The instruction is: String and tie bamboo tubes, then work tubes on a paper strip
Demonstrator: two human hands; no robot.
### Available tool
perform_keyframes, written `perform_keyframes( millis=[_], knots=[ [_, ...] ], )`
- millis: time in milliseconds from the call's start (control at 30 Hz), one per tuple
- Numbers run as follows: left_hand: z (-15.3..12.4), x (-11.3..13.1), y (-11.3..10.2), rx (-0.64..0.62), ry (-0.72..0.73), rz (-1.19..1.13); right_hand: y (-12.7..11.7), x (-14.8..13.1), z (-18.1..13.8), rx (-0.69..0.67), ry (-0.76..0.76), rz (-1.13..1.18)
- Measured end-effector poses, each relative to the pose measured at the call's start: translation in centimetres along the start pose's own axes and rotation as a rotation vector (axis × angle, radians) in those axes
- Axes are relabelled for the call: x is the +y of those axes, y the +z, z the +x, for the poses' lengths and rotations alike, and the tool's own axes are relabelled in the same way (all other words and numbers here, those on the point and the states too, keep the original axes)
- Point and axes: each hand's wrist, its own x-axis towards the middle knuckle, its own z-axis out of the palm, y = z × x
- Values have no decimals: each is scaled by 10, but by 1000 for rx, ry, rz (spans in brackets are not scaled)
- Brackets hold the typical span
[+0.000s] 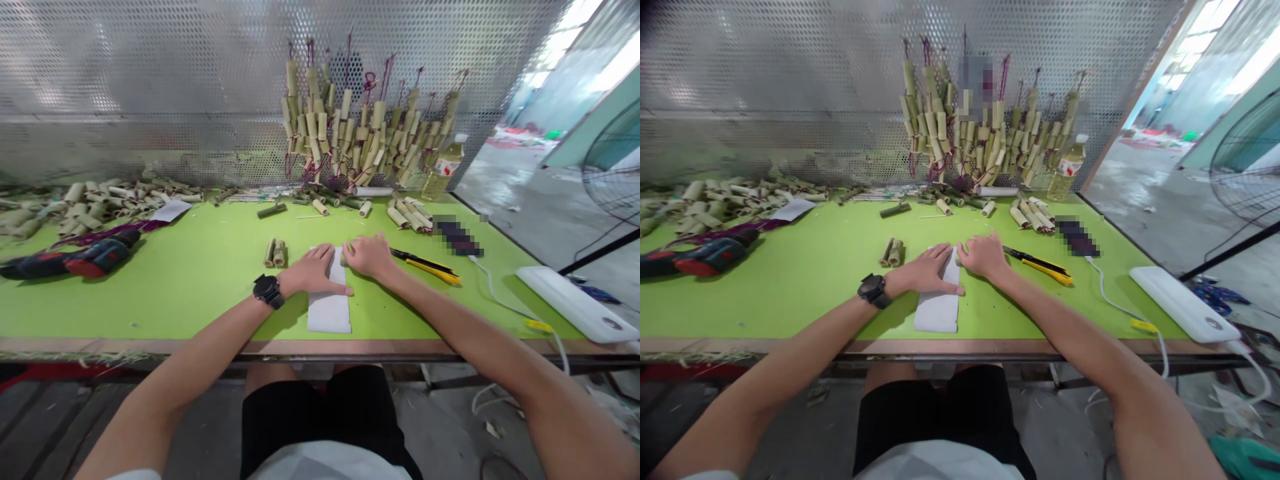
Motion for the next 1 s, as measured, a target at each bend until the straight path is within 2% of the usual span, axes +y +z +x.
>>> perform_keyframes(
  millis=[200,400,600,800,1000],
  knots=[
    [2,-3,3,13,43,2,-4,-13,-10,-50,-61,43],
    [1,0,1,14,10,3,-1,-2,1,-1,29,-14],
    [1,-1,2,16,35,8,-3,-12,-11,-50,-82,42],
    [1,1,1,19,10,11,1,0,2,-3,29,-12],
    [0,0,1,3,40,5,-3,-13,-12,-64,-19,48]
  ],
)
